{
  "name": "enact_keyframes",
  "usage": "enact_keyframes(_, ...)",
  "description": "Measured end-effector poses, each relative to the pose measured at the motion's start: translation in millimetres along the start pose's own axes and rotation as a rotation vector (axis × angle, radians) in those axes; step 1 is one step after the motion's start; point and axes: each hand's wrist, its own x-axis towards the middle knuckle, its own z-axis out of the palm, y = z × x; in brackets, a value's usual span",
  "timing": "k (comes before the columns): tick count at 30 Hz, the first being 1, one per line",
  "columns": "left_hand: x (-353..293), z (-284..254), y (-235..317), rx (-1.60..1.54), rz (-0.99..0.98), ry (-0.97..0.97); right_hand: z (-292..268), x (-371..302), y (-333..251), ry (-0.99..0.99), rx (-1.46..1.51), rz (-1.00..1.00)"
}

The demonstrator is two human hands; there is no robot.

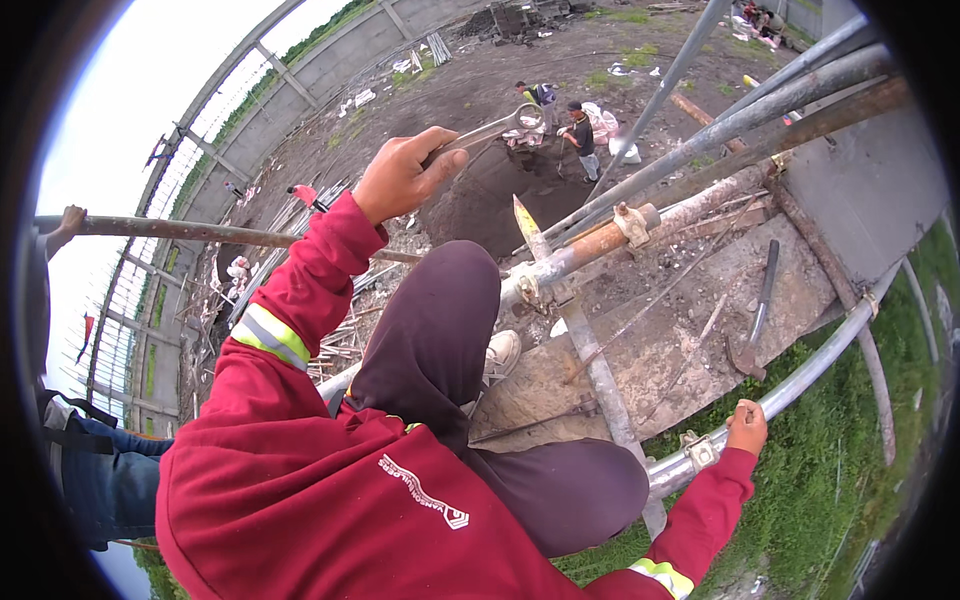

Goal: The person uses a wrench to tighten bolts on metal scaffolding joints. They reposition the scaffolding pole and continue securing connections while another worker is visible nearby.

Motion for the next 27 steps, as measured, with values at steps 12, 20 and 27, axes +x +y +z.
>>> enact_keyframes(12, -31.1, 183.3, -114.1, -0.37, -0.154, -0.311, -5.7, -15.9, -30.2, 0.022, -0.078, 0.104)
enact_keyframes(20, -77.9, 261.8, -145.4, -0.585, -0.393, -0.587, -12.0, -27.0, -40.7, 0.045, -0.546, 0.078)
enact_keyframes(27, -126.0, 265.7, -136.1, -0.743, -0.656, -0.598, -17.5, -20.7, -42.8, -0.02, -0.541, 0.179)
